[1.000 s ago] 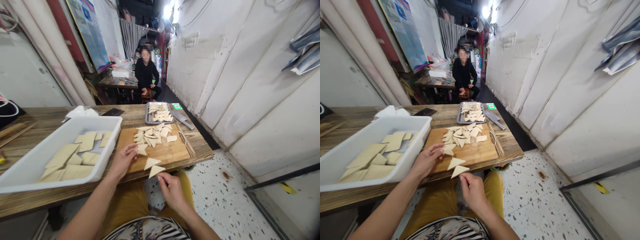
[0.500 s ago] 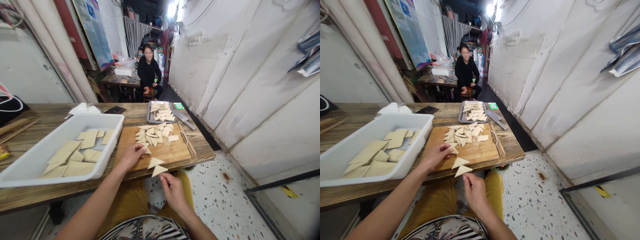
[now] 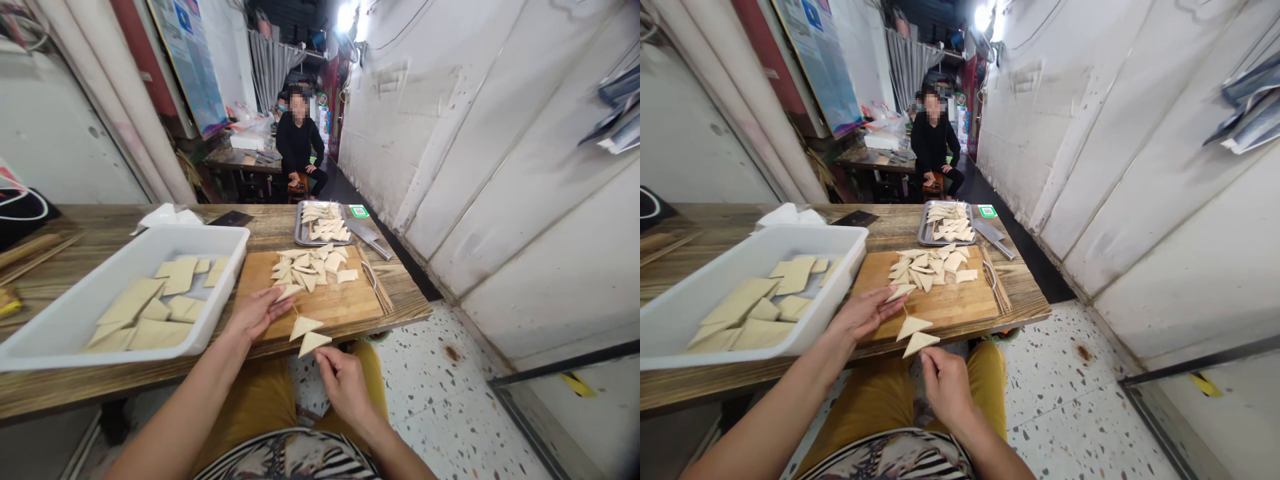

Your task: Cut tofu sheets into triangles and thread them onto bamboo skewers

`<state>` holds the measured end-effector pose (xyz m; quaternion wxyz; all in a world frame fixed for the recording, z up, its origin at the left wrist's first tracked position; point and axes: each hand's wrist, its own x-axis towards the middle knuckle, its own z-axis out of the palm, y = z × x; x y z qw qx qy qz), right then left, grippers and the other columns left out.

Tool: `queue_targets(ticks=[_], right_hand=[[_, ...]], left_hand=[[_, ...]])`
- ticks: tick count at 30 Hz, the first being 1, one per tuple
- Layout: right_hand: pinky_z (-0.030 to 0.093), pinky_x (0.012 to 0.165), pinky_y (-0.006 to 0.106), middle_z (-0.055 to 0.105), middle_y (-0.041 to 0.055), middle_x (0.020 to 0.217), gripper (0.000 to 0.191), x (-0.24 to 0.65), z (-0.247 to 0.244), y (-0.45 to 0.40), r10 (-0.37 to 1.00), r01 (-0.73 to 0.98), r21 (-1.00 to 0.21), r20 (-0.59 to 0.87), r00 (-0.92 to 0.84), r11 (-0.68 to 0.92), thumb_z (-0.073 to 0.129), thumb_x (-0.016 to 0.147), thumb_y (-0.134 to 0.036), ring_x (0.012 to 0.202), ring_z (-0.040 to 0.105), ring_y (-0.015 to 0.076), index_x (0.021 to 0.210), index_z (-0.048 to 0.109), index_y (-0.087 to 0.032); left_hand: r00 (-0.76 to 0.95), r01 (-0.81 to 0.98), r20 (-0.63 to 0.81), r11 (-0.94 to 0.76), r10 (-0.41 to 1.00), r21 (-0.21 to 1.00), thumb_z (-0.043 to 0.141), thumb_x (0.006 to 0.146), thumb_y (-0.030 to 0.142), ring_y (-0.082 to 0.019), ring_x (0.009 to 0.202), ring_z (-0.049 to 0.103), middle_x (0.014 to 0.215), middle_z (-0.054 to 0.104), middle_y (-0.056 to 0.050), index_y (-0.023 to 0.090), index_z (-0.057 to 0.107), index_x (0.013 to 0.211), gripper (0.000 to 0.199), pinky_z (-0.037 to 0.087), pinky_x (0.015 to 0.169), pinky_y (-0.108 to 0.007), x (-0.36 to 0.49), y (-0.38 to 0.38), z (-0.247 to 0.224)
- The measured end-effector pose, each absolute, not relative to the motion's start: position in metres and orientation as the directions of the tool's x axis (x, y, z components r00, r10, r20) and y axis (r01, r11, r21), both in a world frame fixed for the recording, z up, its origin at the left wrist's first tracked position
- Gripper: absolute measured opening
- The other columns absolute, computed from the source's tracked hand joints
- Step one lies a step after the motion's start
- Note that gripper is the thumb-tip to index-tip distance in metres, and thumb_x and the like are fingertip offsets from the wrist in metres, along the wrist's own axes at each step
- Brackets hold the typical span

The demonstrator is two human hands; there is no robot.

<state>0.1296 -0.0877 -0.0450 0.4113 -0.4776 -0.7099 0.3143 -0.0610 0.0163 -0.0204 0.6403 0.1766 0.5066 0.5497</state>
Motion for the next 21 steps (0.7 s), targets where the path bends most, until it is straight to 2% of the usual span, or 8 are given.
queue_targets(ticks=[11,15,21], right_hand=[[0.039,0.055,0.020,0.061,0.0018,0.065,0.028,0.1290,-0.0468,-0.0861,0.942,0.425,-0.842,0.273,-0.196,0.333,0.042,0.090,-0.022,0.057,0.055,0.0133,0.082,0.068,-0.016],[0.041,0.057,0.020,0.064,0.0031,0.069,0.028,0.1287,-0.0472,-0.0868,0.942,0.409,-0.850,0.279,-0.187,0.332,0.042,0.090,-0.023,0.061,0.057,0.0140,0.087,0.069,-0.015],[0.040,0.054,0.020,0.062,0.0020,0.064,0.030,0.1291,-0.0458,-0.0867,0.940,0.431,-0.837,0.282,-0.190,0.338,0.041,0.091,-0.025,0.056,0.054,0.0133,0.083,0.069,-0.017]], left_hand=[[-0.109,-0.513,-0.440,0.329,0.891,0.793,0.063,0.074,0.006,-0.018,0.072,0.069,0.082,0.071,-0.011,0.007,0.064,0.077,0.003,0.059,0.065,-0.024,-0.0554,0.0134,-0.0240],[-0.105,-0.516,-0.429,0.320,0.897,0.795,0.062,0.075,0.006,-0.018,0.072,0.069,0.080,0.070,-0.011,0.007,0.064,0.076,0.002,0.059,0.066,-0.024,-0.0556,0.0131,-0.0244],[-0.114,-0.495,-0.429,0.323,0.896,0.806,0.065,0.073,0.007,-0.018,0.073,0.069,0.081,0.070,-0.012,0.006,0.064,0.074,0.001,0.059,0.068,-0.025,-0.0540,0.0117,-0.0215]])
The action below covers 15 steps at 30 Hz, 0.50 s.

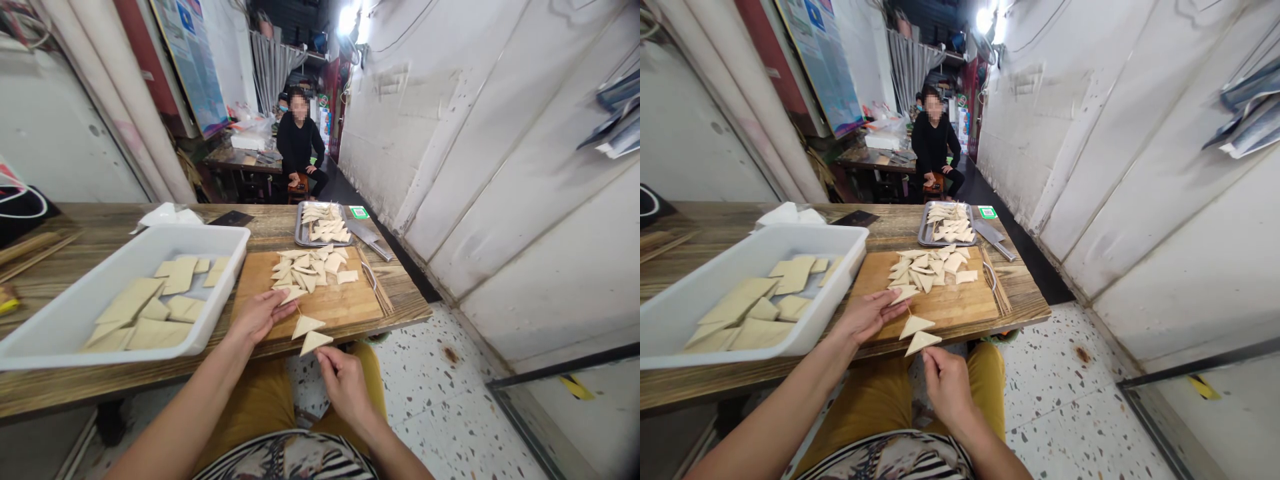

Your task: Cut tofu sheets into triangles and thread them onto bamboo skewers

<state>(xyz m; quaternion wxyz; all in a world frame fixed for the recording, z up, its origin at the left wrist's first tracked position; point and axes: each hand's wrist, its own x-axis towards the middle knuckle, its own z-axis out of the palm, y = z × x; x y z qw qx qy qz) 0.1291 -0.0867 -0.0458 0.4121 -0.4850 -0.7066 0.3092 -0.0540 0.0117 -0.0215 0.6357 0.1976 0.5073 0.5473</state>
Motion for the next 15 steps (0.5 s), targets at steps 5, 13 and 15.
queue_targets(ticks=[5,13,15], right_hand=[[0.041,0.055,0.020,0.063,0.0025,0.067,0.030,0.1304,-0.0453,-0.0875,0.941,0.420,-0.843,0.279,-0.190,0.335,0.041,0.091,-0.025,0.058,0.055,0.0137,0.083,0.068,-0.017],[0.041,0.054,0.020,0.063,0.0027,0.066,0.030,0.1292,-0.0457,-0.0866,0.941,0.413,-0.846,0.284,-0.185,0.336,0.041,0.091,-0.026,0.058,0.057,0.0141,0.082,0.068,-0.016],[0.040,0.054,0.020,0.063,0.0027,0.066,0.030,0.1294,-0.0453,-0.0867,0.941,0.415,-0.845,0.283,-0.184,0.336,0.041,0.091,-0.026,0.057,0.056,0.0141,0.081,0.068,-0.016]], left_hand=[[-0.126,-0.513,-0.439,0.320,0.890,0.796,0.061,0.076,0.005,-0.017,0.071,0.069,0.082,0.070,-0.012,0.005,0.065,0.076,0.004,0.059,0.065,-0.023,-0.0535,0.0118,-0.0202],[-0.092,-0.500,-0.429,0.331,0.899,0.801,0.064,0.074,0.006,-0.017,0.071,0.069,0.078,0.069,-0.010,0.006,0.064,0.073,0.001,0.059,0.063,-0.022,-0.0515,0.0098,-0.0183],[-0.088,-0.490,-0.434,0.340,0.897,0.802,0.064,0.074,0.006,-0.017,0.069,0.069,0.076,0.069,-0.010,0.006,0.064,0.073,0.001,0.058,0.061,-0.022,-0.0513,0.0093,-0.0185]])
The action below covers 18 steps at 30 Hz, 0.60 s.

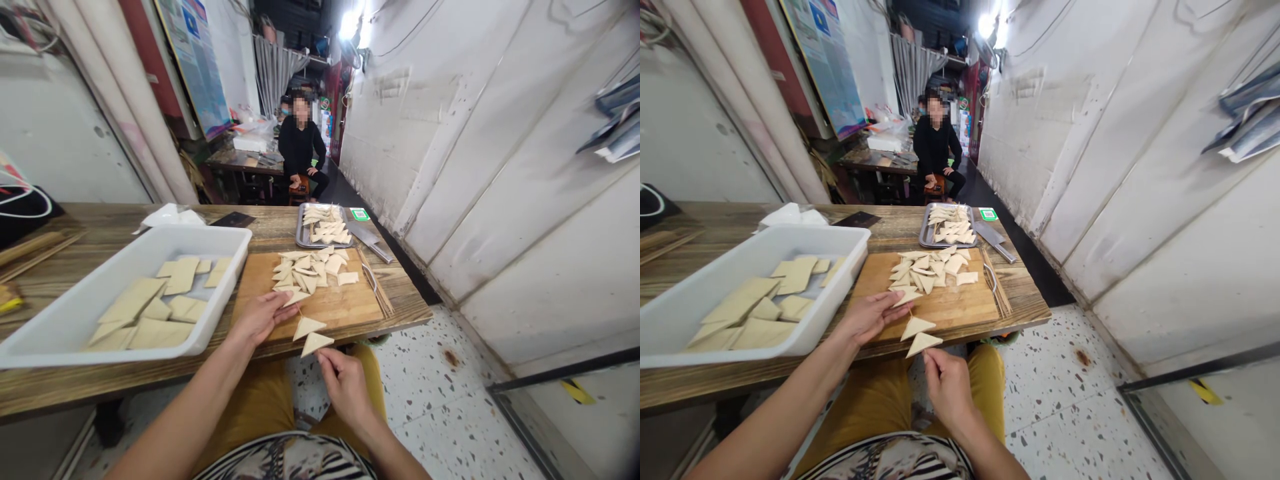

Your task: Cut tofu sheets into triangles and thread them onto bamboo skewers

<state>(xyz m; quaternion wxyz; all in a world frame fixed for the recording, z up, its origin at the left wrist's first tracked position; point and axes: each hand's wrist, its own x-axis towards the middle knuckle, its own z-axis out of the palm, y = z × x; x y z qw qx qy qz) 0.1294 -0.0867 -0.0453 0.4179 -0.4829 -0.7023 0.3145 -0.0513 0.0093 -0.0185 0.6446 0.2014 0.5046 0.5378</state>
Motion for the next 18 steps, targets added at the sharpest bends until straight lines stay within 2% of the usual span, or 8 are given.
queue_targets(ticks=[6,12,18], right_hand=[[0.040,0.054,0.021,0.063,0.0027,0.066,0.030,0.1305,-0.0453,-0.0876,0.940,0.423,-0.840,0.289,-0.182,0.340,0.041,0.091,-0.026,0.057,0.055,0.0143,0.083,0.068,-0.017],[0.040,0.054,0.022,0.063,0.0029,0.066,0.030,0.1302,-0.0460,-0.0869,0.942,0.419,-0.843,0.292,-0.169,0.336,0.041,0.091,-0.026,0.056,0.056,0.0147,0.081,0.068,-0.017],[0.041,0.055,0.021,0.064,0.0033,0.067,0.030,0.1307,-0.0461,-0.0862,0.942,0.411,-0.848,0.296,-0.159,0.336,0.041,0.091,-0.026,0.058,0.057,0.0149,0.081,0.068,-0.017]], left_hand=[[-0.045,-0.458,-0.422,0.356,0.906,0.814,0.066,0.073,0.008,-0.017,0.070,0.068,0.079,0.070,-0.011,0.006,0.065,0.077,0.004,0.058,0.063,-0.022,-0.0516,0.0067,-0.0199],[-0.008,-0.447,-0.439,0.390,0.898,0.805,0.069,0.071,0.009,-0.018,0.074,0.069,0.074,0.068,-0.010,0.008,0.062,0.068,0.007,0.058,0.063,-0.022,-0.0487,0.0041,-0.0188],[0.022,-0.423,-0.435,0.403,0.900,0.811,0.068,0.072,0.010,-0.017,0.074,0.068,0.075,0.068,-0.009,0.009,0.063,0.069,0.006,0.057,0.064,-0.022,-0.0478,0.0028,-0.0182]])
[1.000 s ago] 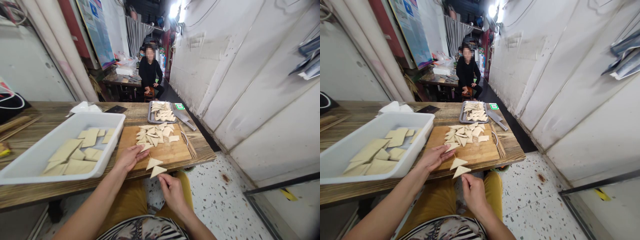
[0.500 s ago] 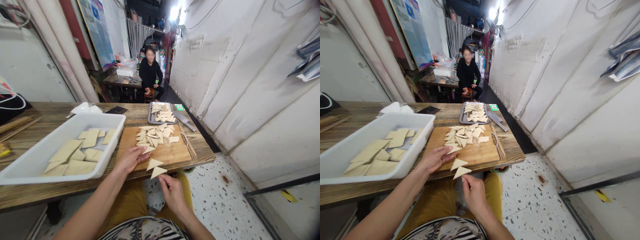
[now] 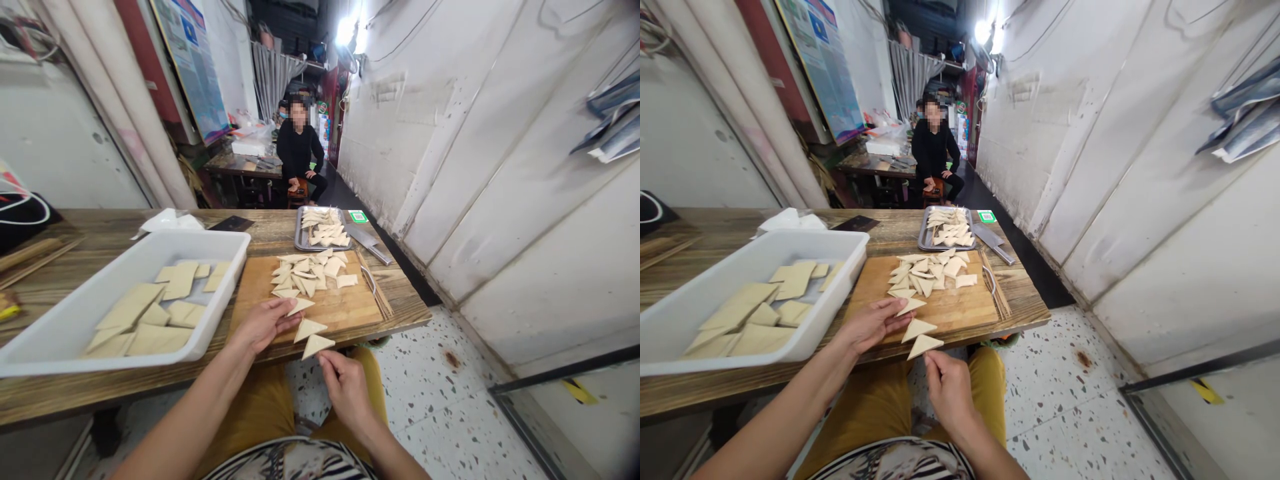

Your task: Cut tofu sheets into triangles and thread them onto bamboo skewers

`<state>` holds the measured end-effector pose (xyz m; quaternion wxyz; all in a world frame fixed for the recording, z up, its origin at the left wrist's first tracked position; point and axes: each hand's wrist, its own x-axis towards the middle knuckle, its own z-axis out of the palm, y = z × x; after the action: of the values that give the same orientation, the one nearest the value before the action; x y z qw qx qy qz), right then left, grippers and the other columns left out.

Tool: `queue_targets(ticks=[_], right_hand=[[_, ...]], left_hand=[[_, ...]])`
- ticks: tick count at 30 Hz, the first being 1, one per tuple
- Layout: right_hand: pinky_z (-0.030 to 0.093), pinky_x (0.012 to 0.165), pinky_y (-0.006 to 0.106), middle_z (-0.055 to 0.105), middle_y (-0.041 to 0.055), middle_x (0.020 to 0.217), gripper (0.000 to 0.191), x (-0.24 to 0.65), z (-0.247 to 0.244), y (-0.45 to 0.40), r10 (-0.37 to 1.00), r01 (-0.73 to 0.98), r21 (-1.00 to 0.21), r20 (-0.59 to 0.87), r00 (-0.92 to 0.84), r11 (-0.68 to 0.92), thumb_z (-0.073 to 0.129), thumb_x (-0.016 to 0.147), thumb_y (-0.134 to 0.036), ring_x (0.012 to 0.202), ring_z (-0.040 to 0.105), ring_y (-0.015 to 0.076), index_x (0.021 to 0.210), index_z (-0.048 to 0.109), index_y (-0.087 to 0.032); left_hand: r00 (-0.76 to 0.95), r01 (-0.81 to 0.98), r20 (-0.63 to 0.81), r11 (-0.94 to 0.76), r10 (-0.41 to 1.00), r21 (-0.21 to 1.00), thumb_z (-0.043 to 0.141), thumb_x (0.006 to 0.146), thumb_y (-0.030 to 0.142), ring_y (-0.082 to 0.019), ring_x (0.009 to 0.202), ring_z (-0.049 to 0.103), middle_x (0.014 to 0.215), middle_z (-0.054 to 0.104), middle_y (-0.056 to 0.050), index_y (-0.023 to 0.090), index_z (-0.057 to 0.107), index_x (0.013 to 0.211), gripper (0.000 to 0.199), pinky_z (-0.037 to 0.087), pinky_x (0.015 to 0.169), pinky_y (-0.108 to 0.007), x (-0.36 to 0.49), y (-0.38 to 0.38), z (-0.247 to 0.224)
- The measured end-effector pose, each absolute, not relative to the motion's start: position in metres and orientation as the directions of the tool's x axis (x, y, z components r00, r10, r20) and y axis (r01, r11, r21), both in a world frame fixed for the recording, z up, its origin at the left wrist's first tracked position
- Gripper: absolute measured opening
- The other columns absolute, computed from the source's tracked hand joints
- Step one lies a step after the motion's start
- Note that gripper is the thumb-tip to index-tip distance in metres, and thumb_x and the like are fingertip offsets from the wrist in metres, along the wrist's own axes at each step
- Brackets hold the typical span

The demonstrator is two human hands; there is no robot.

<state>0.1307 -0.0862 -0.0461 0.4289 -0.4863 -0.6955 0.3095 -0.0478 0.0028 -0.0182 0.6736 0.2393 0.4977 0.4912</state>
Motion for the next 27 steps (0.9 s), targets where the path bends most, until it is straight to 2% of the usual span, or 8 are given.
queue_targets(ticks=[6,14,21,27], right_hand=[[0.039,0.051,0.021,0.061,0.0020,0.062,0.032,0.131,-0.047,-0.086,0.938,0.440,-0.828,0.308,-0.162,0.348,0.040,0.092,-0.025,0.054,0.054,0.0141,0.075,0.066,-0.017],[0.043,0.057,0.022,0.066,0.0046,0.070,0.031,0.131,-0.052,-0.084,0.937,0.428,-0.835,0.324,-0.128,0.347,0.040,0.092,-0.028,0.061,0.060,0.0161,0.082,0.067,-0.017],[0.044,0.059,0.021,0.066,0.0038,0.071,0.029,0.132,-0.053,-0.081,0.936,0.425,-0.836,0.335,-0.105,0.347,0.041,0.092,-0.027,0.063,0.061,0.0155,0.084,0.068,-0.017],[0.046,0.064,0.021,0.070,0.0044,0.080,0.023,0.133,-0.058,-0.081,0.950,0.413,-0.856,0.296,-0.102,0.311,0.047,0.089,-0.025,0.069,0.063,0.0156,0.094,0.067,-0.017]], left_hand=[[0.021,-0.411,-0.453,0.420,0.892,0.809,0.074,0.066,0.015,-0.015,0.069,0.068,0.077,0.070,-0.008,0.011,0.066,0.074,0.013,0.055,0.060,-0.020,-0.044,0.001,-0.022],[0.008,-0.378,-0.465,0.434,0.885,0.818,0.078,0.061,0.018,-0.011,0.061,0.064,0.076,0.071,-0.007,0.010,0.069,0.075,0.018,0.053,0.059,-0.019,-0.035,-0.002,-0.019],[0.038,-0.425,-0.446,0.418,0.894,0.803,0.074,0.067,0.020,-0.010,0.063,0.064,0.076,0.070,-0.005,0.012,0.068,0.077,0.014,0.052,0.061,-0.019,-0.030,-0.004,-0.018],[-0.032,-0.472,-0.409,0.347,0.912,0.811,0.073,0.066,0.015,-0.009,0.062,0.063,0.073,0.070,-0.003,0.012,0.067,0.073,0.010,0.052,0.062,-0.018,-0.029,-0.002,-0.016]])
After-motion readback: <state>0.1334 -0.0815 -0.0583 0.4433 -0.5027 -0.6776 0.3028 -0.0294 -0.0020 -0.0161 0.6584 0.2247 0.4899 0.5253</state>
